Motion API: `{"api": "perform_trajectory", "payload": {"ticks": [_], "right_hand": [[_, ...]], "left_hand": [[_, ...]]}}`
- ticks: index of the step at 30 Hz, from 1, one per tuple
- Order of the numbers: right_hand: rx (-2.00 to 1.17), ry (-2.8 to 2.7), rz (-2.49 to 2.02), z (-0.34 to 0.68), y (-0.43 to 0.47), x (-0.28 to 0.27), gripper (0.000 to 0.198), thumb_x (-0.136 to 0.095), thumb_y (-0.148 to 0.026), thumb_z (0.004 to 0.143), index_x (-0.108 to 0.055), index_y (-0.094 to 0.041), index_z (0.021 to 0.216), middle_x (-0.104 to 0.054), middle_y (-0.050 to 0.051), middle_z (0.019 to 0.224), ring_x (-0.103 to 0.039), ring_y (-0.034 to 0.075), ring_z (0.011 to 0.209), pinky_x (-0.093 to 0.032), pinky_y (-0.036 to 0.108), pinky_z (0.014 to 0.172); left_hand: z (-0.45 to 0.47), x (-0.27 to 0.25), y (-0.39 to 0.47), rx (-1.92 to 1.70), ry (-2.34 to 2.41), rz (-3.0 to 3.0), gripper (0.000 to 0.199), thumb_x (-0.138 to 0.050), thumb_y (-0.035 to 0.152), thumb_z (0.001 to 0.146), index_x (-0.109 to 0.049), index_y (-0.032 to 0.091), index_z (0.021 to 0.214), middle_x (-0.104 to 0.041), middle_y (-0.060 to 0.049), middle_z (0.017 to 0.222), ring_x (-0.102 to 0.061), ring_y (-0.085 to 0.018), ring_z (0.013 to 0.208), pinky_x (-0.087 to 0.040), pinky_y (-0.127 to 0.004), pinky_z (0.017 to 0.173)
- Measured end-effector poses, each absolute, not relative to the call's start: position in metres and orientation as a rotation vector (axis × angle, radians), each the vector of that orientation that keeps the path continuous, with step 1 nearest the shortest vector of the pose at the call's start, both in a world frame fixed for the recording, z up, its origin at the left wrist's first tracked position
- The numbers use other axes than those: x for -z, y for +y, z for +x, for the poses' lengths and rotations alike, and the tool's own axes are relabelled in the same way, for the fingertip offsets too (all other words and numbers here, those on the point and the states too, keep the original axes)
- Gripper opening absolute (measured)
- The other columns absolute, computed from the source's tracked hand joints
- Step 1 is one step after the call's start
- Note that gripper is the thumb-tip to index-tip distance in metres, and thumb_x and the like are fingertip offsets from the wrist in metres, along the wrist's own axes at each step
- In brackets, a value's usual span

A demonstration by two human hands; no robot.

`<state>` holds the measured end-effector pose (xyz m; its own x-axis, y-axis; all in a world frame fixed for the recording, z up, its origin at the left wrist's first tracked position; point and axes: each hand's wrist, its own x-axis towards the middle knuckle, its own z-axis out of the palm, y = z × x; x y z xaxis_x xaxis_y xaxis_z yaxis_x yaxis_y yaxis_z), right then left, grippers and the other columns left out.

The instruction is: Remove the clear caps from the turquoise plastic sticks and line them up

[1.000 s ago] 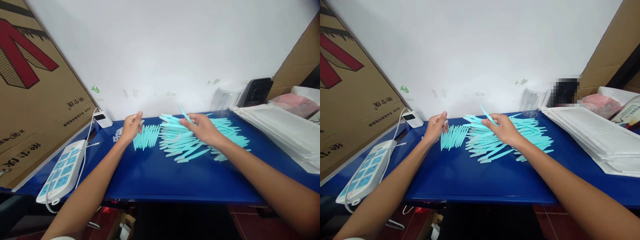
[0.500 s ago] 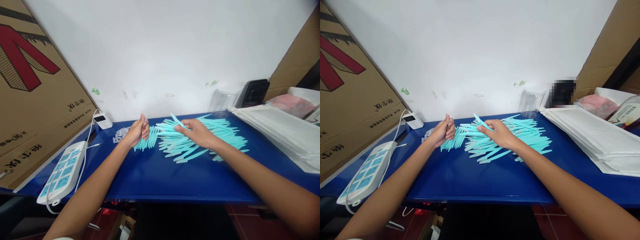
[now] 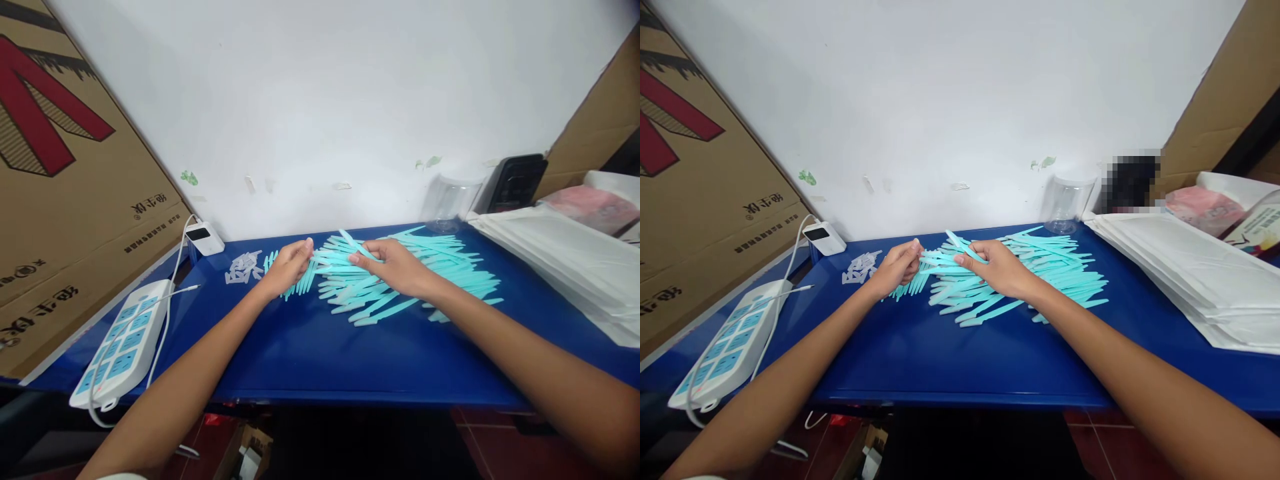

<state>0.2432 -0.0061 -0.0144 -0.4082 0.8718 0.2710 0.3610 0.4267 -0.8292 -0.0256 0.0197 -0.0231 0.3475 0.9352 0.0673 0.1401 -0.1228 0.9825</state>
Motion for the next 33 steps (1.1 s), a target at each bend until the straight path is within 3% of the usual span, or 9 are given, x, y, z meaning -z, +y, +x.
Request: {"api": "perform_trajectory", "payload": {"ticks": [5, 15, 20, 24, 28, 33], "right_hand": [[-0.926, -1.972, -1.046, 0.241, -0.009, 0.013, 0.061, -0.061, -0.075, 0.093, -0.044, -0.022, 0.069, -0.036, -0.003, 0.071, -0.035, 0.015, 0.066, -0.031, 0.030, 0.060], [-1.092, -1.887, -1.035, 0.243, -0.009, 0.012, 0.061, -0.067, -0.078, 0.086, -0.048, -0.022, 0.072, -0.035, -0.004, 0.070, -0.037, 0.013, 0.064, -0.037, 0.026, 0.055], [-1.071, -1.824, -1.121, 0.260, -0.001, 0.006, 0.063, -0.072, -0.082, 0.078, -0.059, -0.020, 0.080, -0.045, -0.001, 0.074, -0.046, 0.017, 0.072, -0.044, 0.029, 0.064], [-1.090, -1.855, -1.091, 0.255, -0.002, 0.008, 0.065, -0.070, -0.084, 0.077, -0.057, -0.020, 0.076, -0.045, -0.001, 0.074, -0.044, 0.016, 0.071, -0.043, 0.029, 0.066], [-1.083, -1.901, -1.072, 0.249, -0.005, 0.012, 0.064, -0.067, -0.083, 0.082, -0.052, -0.021, 0.074, -0.040, -0.002, 0.075, -0.038, 0.015, 0.069, -0.038, 0.027, 0.061], [-1.059, -1.876, -1.082, 0.252, -0.004, 0.010, 0.064, -0.066, -0.084, 0.082, -0.053, -0.021, 0.076, -0.040, -0.002, 0.075, -0.037, 0.015, 0.070, -0.041, 0.028, 0.065]], "left_hand": [[-0.024, 0.019, 0.013, -0.953, 0.999, 2.048, 0.056, -0.051, 0.065, 0.102, -0.037, 0.021, 0.070, -0.029, 0.005, 0.064, -0.027, -0.011, 0.057, -0.024, -0.027, 0.053], [-0.036, 0.004, 0.016, -0.969, 1.080, 2.288, 0.055, -0.046, 0.055, 0.106, -0.031, 0.020, 0.067, -0.026, 0.004, 0.064, -0.026, -0.011, 0.059, -0.020, -0.029, 0.057], [-0.065, -0.003, 0.033, -1.222, 1.155, 2.000, 0.056, -0.058, 0.059, 0.101, -0.043, 0.019, 0.064, -0.031, 0.005, 0.055, -0.027, -0.009, 0.049, -0.020, -0.025, 0.048], [-0.064, 0.001, 0.039, -1.176, 0.935, 1.457, 0.047, -0.063, 0.058, 0.097, -0.045, 0.022, 0.074, -0.036, 0.008, 0.053, -0.021, -0.006, 0.040, -0.016, -0.019, 0.039], [-0.056, 0.010, 0.040, -0.963, 0.705, 1.082, 0.033, -0.057, 0.038, 0.097, -0.045, 0.020, 0.072, -0.047, 0.005, 0.056, -0.019, -0.005, 0.035, -0.016, -0.017, 0.032], [-0.062, 0.011, 0.042, -0.991, 0.646, 0.853, 0.026, -0.051, 0.021, 0.086, -0.040, 0.019, 0.063, -0.050, 0.001, 0.059, -0.026, -0.005, 0.032, -0.021, -0.017, 0.030]]}}
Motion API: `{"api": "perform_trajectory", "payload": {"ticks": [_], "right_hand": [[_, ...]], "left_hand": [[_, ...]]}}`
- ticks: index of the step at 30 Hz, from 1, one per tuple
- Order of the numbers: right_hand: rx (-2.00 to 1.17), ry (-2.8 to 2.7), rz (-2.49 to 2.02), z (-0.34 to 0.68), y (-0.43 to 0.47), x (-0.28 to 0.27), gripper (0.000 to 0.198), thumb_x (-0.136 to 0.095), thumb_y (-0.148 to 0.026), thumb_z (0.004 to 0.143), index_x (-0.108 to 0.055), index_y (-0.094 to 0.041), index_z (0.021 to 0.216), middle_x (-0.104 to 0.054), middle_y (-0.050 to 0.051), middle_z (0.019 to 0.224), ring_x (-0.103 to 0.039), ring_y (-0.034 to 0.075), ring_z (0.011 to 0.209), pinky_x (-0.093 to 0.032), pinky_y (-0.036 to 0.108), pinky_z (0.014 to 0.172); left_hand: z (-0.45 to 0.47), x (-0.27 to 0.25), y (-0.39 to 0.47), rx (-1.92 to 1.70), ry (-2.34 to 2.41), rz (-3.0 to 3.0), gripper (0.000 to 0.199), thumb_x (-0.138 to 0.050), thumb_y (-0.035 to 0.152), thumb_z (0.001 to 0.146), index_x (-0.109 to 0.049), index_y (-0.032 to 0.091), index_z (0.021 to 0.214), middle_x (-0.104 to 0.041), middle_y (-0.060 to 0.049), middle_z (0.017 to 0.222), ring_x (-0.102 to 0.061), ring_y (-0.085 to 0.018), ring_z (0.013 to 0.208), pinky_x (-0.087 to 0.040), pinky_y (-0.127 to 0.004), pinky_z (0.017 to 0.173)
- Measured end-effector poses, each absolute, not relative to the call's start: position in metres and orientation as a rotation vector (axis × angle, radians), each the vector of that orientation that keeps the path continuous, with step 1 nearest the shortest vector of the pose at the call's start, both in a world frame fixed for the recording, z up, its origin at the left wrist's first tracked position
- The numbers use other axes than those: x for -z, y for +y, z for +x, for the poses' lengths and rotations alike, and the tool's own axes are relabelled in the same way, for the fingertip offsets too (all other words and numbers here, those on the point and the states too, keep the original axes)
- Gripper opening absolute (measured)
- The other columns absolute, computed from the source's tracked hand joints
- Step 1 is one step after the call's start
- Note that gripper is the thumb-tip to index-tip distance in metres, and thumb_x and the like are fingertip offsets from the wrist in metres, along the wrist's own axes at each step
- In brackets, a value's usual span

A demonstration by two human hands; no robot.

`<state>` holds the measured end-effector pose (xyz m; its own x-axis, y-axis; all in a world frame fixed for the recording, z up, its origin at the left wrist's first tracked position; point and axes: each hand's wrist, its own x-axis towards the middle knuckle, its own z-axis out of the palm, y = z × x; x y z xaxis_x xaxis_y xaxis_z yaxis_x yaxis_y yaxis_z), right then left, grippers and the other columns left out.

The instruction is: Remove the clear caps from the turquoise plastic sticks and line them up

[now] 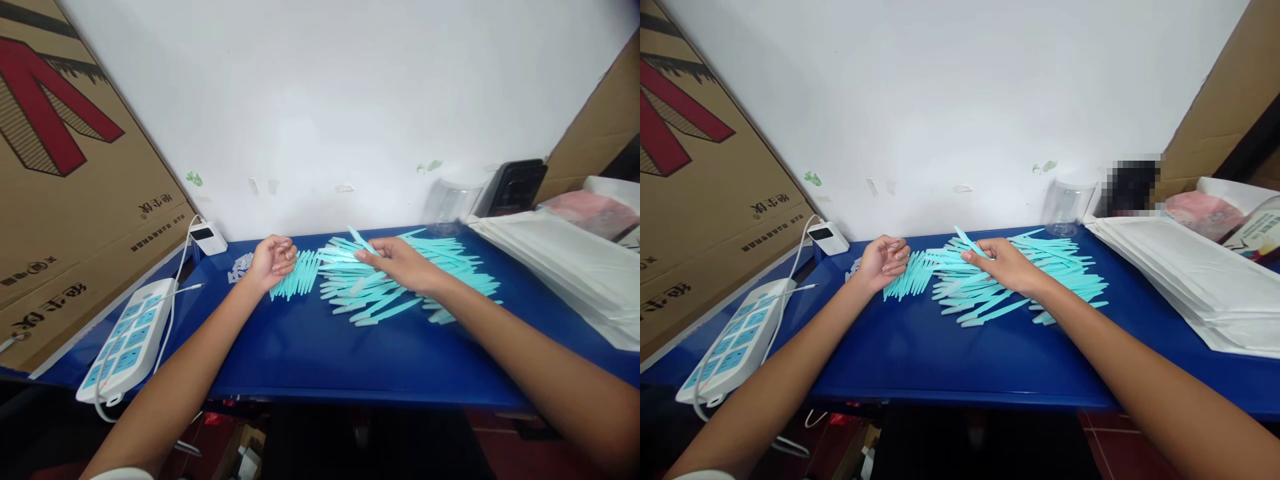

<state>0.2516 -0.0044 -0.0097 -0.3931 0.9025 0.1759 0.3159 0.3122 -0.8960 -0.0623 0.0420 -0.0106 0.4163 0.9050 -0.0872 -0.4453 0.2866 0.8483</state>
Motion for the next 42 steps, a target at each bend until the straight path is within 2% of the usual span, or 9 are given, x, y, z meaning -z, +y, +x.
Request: {"api": "perform_trajectory", "payload": {"ticks": [5, 12, 18, 24, 29, 33, 37, 40, 42], "right_hand": [[-1.068, -1.886, -1.090, 0.251, -0.005, 0.009, 0.064, -0.068, -0.083, 0.082, -0.055, -0.021, 0.076, -0.042, -0.002, 0.077, -0.039, 0.015, 0.071, -0.041, 0.028, 0.064], [-1.087, -1.920, -1.064, 0.250, -0.006, 0.011, 0.062, -0.065, -0.082, 0.084, -0.055, -0.021, 0.076, -0.044, -0.001, 0.077, -0.041, 0.016, 0.070, -0.039, 0.028, 0.060], [-0.933, -1.999, -1.049, 0.246, -0.004, 0.015, 0.064, -0.062, -0.078, 0.090, -0.040, -0.022, 0.068, -0.032, -0.004, 0.073, -0.032, 0.014, 0.068, -0.030, 0.030, 0.062], [-0.833, -2.049, -0.988, 0.241, -0.004, 0.017, 0.060, -0.059, -0.072, 0.095, -0.039, -0.022, 0.069, -0.030, -0.004, 0.073, -0.028, 0.014, 0.068, -0.025, 0.031, 0.063], [-0.837, -1.974, -1.060, 0.251, -0.003, 0.010, 0.059, -0.059, -0.076, 0.094, -0.048, -0.021, 0.074, -0.036, -0.003, 0.074, -0.035, 0.015, 0.070, -0.031, 0.030, 0.063], [-0.930, -1.919, -1.132, 0.255, -0.001, 0.008, 0.064, -0.061, -0.084, 0.085, -0.051, -0.021, 0.076, -0.038, -0.002, 0.074, -0.038, 0.016, 0.070, -0.033, 0.029, 0.061], [-0.922, -2.019, -1.066, 0.250, -0.003, 0.012, 0.068, -0.060, -0.083, 0.086, -0.036, -0.023, 0.069, -0.028, -0.003, 0.075, -0.030, 0.015, 0.071, -0.037, 0.030, 0.067], [-0.968, -2.037, -1.065, 0.246, -0.007, 0.011, 0.069, -0.063, -0.080, 0.087, -0.026, -0.024, 0.070, -0.020, -0.003, 0.079, -0.026, 0.015, 0.070, -0.040, 0.029, 0.063], [-1.026, -2.042, -1.069, 0.243, -0.012, 0.007, 0.068, -0.066, -0.077, 0.086, -0.025, -0.024, 0.070, -0.017, -0.003, 0.080, -0.025, 0.014, 0.067, -0.039, 0.027, 0.058]], "left_hand": [[-0.062, 0.008, 0.041, -0.983, 0.699, 0.812, 0.010, -0.053, 0.023, 0.080, -0.052, 0.017, 0.072, -0.056, -0.001, 0.064, -0.025, -0.005, 0.033, -0.020, -0.017, 0.030], [-0.037, 0.016, 0.025, -0.948, 0.959, 1.387, 0.038, -0.072, 0.054, 0.093, -0.065, 0.018, 0.085, -0.026, 0.011, 0.051, -0.016, -0.005, 0.041, -0.014, -0.018, 0.038], [-0.033, 0.017, 0.017, -0.914, 1.077, 1.843, 0.048, -0.077, 0.061, 0.086, -0.076, 0.013, 0.087, -0.029, 0.008, 0.053, -0.021, -0.007, 0.049, -0.013, -0.025, 0.047], [-0.035, 0.014, 0.020, -0.908, 1.135, 2.015, 0.044, -0.074, 0.057, 0.089, -0.074, 0.013, 0.081, -0.028, 0.008, 0.053, -0.021, -0.007, 0.051, -0.014, -0.024, 0.050], [-0.059, 0.006, 0.037, -1.221, 1.078, 1.709, 0.031, -0.082, 0.042, 0.081, -0.069, 0.015, 0.077, -0.044, 0.006, 0.055, -0.028, -0.006, 0.047, -0.019, -0.020, 0.046], [-0.089, -0.010, 0.047, -1.388, 0.859, 1.152, 0.024, -0.063, 0.030, 0.087, -0.053, 0.020, 0.068, -0.029, 0.009, 0.049, -0.020, -0.007, 0.038, -0.015, -0.019, 0.037], [-0.088, -0.014, 0.045, -1.228, 0.714, 0.845, 0.022, -0.049, 0.028, 0.091, -0.051, 0.019, 0.071, -0.045, 0.003, 0.058, -0.026, -0.007, 0.036, -0.020, -0.018, 0.033], [-0.069, -0.005, 0.039, -1.138, 0.777, 0.858, 0.033, -0.054, 0.032, 0.096, -0.044, 0.019, 0.067, -0.044, 0.004, 0.057, -0.024, -0.005, 0.035, -0.017, -0.017, 0.031], [-0.053, 0.002, 0.034, -1.100, 0.841, 0.997, 0.033, -0.063, 0.037, 0.097, -0.050, 0.018, 0.072, -0.042, 0.006, 0.056, -0.022, -0.004, 0.035, -0.015, -0.016, 0.032]]}}
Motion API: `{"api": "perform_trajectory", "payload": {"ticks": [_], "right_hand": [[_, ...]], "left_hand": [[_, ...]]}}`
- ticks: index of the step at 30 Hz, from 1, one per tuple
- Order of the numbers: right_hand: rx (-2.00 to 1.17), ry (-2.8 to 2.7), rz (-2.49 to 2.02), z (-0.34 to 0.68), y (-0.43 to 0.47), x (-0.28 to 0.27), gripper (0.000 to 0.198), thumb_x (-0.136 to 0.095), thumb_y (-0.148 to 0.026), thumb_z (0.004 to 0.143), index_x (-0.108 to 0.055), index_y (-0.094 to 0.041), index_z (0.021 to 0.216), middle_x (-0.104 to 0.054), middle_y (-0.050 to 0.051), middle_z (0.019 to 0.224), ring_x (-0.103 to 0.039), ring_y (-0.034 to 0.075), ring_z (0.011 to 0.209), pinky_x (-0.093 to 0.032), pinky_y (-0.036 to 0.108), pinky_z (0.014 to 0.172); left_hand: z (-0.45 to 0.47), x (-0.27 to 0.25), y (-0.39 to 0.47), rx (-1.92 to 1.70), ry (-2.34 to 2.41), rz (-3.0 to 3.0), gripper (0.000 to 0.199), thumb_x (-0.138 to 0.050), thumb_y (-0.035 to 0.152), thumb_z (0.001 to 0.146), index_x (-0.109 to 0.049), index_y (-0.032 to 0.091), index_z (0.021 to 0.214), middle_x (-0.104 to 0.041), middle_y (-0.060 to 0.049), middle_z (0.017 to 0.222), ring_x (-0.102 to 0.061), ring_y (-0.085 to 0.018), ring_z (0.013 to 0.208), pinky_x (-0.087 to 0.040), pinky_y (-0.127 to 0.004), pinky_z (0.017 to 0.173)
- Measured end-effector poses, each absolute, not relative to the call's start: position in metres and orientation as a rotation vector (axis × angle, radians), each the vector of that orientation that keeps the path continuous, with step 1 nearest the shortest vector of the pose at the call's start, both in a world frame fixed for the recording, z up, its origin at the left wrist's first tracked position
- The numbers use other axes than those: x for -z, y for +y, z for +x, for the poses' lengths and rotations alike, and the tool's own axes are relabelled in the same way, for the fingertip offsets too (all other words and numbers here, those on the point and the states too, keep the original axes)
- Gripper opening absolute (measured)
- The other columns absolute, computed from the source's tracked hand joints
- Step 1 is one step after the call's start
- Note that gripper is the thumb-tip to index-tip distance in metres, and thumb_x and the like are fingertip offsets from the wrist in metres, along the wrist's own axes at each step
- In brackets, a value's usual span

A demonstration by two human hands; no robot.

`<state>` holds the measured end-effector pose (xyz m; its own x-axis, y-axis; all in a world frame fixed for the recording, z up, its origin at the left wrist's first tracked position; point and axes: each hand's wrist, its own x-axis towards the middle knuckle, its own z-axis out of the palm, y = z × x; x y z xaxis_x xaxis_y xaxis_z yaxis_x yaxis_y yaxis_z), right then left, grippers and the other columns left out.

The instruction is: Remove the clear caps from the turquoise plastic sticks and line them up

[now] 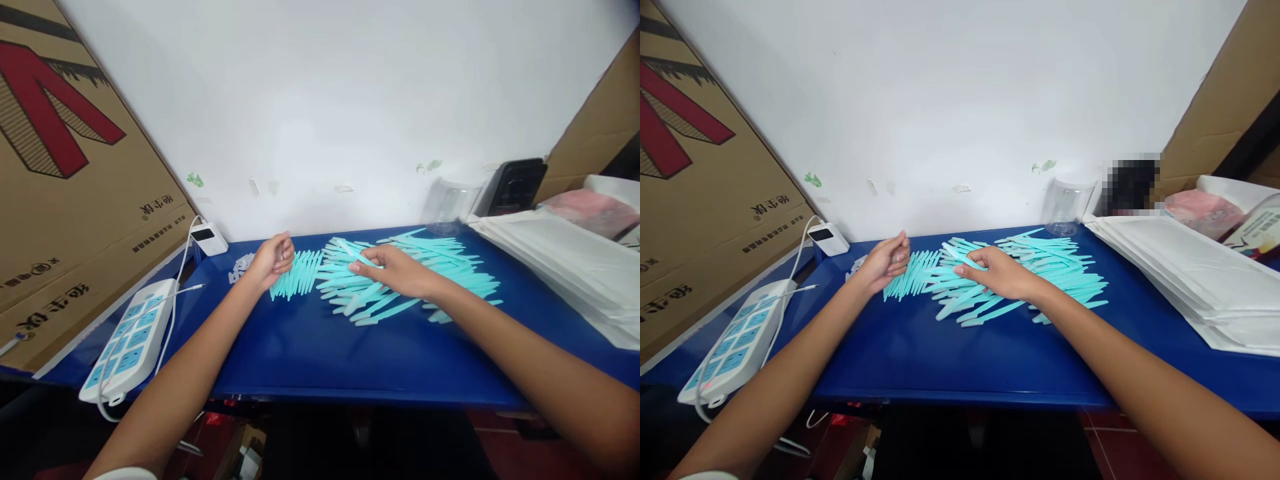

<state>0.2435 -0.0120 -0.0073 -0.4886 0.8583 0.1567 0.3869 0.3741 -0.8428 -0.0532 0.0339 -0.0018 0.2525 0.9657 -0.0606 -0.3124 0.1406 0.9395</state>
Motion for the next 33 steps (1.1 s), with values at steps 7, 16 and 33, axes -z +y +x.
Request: {"api": "perform_trajectory", "payload": {"ticks": [7, 16, 33], "right_hand": [[-1.218, -2.128, -0.997, 0.236, -0.023, 0.004, 0.062, -0.069, -0.072, 0.086, -0.034, -0.024, 0.068, -0.025, -0.005, 0.070, -0.030, 0.012, 0.059, -0.036, 0.026, 0.051], [-1.250, -2.203, -0.978, 0.235, -0.022, 0.013, 0.064, -0.063, -0.074, 0.090, -0.032, -0.024, 0.066, -0.025, -0.006, 0.064, -0.028, 0.012, 0.056, -0.038, 0.026, 0.051], [-0.892, -1.894, -1.150, 0.245, -0.004, 0.015, 0.067, -0.052, -0.083, 0.090, -0.030, -0.024, 0.067, -0.019, -0.004, 0.068, -0.024, 0.013, 0.060, -0.029, 0.029, 0.056]], "left_hand": [[-0.020, 0.012, 0.007, -0.935, 0.882, 1.514, 0.049, -0.062, 0.067, 0.096, -0.066, 0.018, 0.091, -0.024, 0.010, 0.055, -0.018, -0.006, 0.042, -0.016, -0.018, 0.039], [-0.015, 0.001, -0.009, -0.952, 1.039, 2.049, 0.039, -0.069, 0.050, 0.096, -0.069, 0.016, 0.075, -0.040, 0.003, 0.058, -0.028, -0.010, 0.053, -0.019, -0.025, 0.051], [-0.068, -0.021, 0.033, -1.231, 0.779, 0.895, 0.017, -0.044, 0.020, 0.091, -0.055, 0.018, 0.078, -0.047, 0.004, 0.059, -0.021, -0.006, 0.035, -0.016, -0.018, 0.032]]}}
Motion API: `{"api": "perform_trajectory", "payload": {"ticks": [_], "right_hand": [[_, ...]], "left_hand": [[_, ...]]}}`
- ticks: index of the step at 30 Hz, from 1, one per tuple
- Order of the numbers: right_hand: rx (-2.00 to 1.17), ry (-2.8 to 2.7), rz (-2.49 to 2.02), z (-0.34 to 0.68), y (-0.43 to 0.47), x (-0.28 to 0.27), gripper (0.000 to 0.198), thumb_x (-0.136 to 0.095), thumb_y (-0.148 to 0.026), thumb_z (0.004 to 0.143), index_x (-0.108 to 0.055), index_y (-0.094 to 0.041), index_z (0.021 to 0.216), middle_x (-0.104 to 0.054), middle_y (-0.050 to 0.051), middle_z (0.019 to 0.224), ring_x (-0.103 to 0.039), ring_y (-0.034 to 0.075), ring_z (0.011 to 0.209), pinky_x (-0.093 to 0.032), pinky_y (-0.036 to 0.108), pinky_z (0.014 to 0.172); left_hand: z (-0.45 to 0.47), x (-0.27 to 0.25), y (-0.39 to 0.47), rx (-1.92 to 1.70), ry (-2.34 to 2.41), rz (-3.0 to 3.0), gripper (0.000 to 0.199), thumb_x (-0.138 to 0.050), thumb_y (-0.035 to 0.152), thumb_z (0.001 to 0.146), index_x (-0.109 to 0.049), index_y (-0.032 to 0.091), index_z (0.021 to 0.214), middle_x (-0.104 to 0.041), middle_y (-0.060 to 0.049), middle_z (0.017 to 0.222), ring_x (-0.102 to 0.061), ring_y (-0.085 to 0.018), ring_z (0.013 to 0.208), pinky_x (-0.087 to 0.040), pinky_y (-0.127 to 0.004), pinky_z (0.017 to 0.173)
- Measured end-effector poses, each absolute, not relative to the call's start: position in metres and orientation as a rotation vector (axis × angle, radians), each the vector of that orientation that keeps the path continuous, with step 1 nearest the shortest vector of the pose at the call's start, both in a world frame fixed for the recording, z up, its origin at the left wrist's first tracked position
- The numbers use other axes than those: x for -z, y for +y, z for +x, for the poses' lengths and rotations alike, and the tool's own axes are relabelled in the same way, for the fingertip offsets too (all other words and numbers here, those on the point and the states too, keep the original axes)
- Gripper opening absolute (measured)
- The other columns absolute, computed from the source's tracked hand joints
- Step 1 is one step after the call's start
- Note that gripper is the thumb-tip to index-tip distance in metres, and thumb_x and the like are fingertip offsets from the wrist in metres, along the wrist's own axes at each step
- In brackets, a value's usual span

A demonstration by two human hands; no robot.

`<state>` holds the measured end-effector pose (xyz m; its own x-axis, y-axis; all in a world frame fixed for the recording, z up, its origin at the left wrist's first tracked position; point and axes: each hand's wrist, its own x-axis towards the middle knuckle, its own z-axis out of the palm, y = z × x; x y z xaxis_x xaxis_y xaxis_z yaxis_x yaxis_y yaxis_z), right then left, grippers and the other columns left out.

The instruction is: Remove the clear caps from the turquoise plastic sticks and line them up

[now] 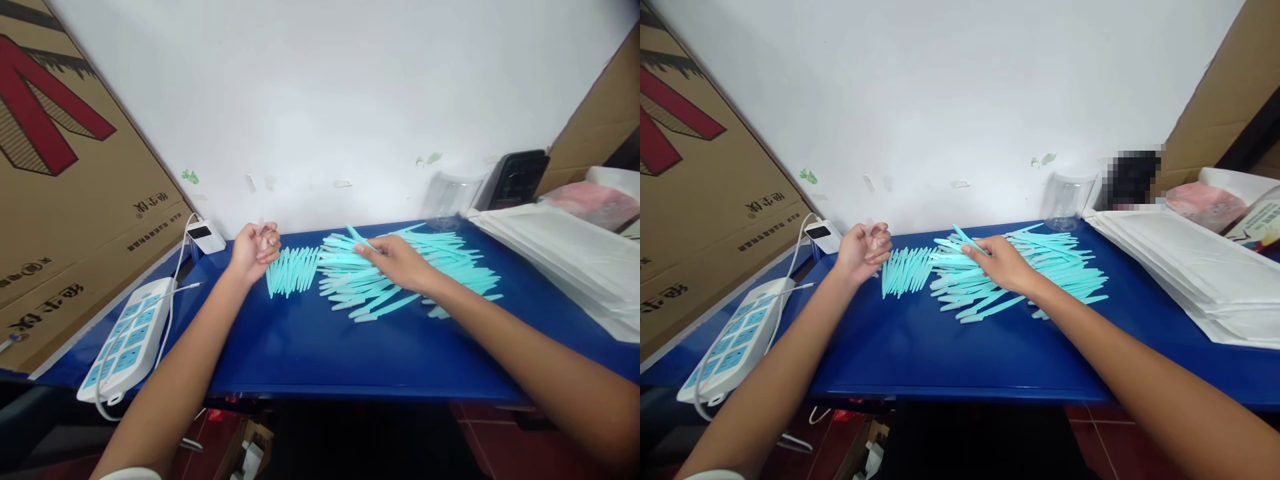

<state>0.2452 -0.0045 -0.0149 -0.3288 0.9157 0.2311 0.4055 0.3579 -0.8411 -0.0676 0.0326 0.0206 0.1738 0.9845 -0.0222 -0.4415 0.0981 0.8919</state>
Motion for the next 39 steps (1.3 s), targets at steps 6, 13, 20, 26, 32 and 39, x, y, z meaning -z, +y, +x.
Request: {"api": "perform_trajectory", "payload": {"ticks": [6, 13, 20, 26, 32, 39], "right_hand": [[-0.547, -1.845, -1.269, 0.249, 0.004, 0.018, 0.059, -0.045, -0.071, 0.098, -0.032, -0.023, 0.067, -0.028, -0.002, 0.065, -0.031, 0.014, 0.061, -0.025, 0.030, 0.059], [-0.373, -1.830, -1.269, 0.244, 0.001, 0.021, 0.055, -0.045, -0.062, 0.102, -0.031, -0.022, 0.066, -0.028, -0.003, 0.064, -0.026, 0.014, 0.063, -0.020, 0.032, 0.060], [-0.288, -1.857, -1.259, 0.237, -0.005, 0.022, 0.052, -0.046, -0.056, 0.105, -0.037, -0.022, 0.067, -0.033, -0.003, 0.061, -0.027, 0.015, 0.062, -0.023, 0.032, 0.061], [-0.092, -1.734, -1.279, 0.256, 0.005, 0.014, 0.045, -0.052, -0.049, 0.102, -0.046, -0.022, 0.066, -0.041, -0.002, 0.058, -0.033, 0.015, 0.058, -0.025, 0.032, 0.059], [0.026, -1.536, -1.409, 0.290, 0.029, 0.011, 0.050, -0.053, -0.045, 0.100, -0.035, -0.023, 0.059, -0.031, -0.003, 0.056, -0.030, 0.015, 0.056, -0.020, 0.034, 0.058], [-0.053, -1.634, -1.320, 0.274, 0.028, 0.025, 0.052, -0.053, -0.047, 0.100, -0.030, -0.023, 0.061, -0.025, -0.004, 0.057, -0.026, 0.013, 0.057, -0.019, 0.033, 0.058]], "left_hand": [[-0.036, 0.010, 0.027, -0.923, 0.774, 0.906, 0.022, -0.054, 0.030, 0.092, -0.059, 0.016, 0.076, -0.054, 0.001, 0.064, -0.021, -0.004, 0.035, -0.014, -0.017, 0.032], [-0.001, 0.020, -0.007, -0.855, 0.954, 1.782, 0.058, -0.051, 0.063, 0.102, -0.059, 0.018, 0.067, -0.033, 0.004, 0.055, -0.030, -0.010, 0.048, -0.023, -0.025, 0.048], [0.008, 0.010, -0.022, -0.755, 0.943, 2.223, 0.050, -0.047, 0.047, 0.107, -0.050, 0.019, 0.066, -0.042, 0.001, 0.059, -0.037, -0.013, 0.056, -0.027, -0.029, 0.058], [-0.020, -0.001, -0.001, -0.761, 0.966, 2.170, 0.052, -0.048, 0.053, 0.105, -0.041, 0.020, 0.065, -0.035, 0.003, 0.061, -0.031, -0.012, 0.057, -0.025, -0.028, 0.058], [-0.102, -0.016, 0.043, -0.598, 1.817, 2.446, 0.043, -0.050, 0.039, 0.093, -0.042, 0.021, 0.055, -0.039, 0.000, 0.054, -0.037, -0.015, 0.056, -0.028, -0.030, 0.060], [-0.150, 0.002, 0.065, 0.020, 2.588, 2.193, 0.036, -0.057, 0.045, 0.085, -0.078, 0.016, 0.093, -0.075, -0.022, 0.101, -0.070, -0.040, 0.096, -0.050, -0.042, 0.078]]}}
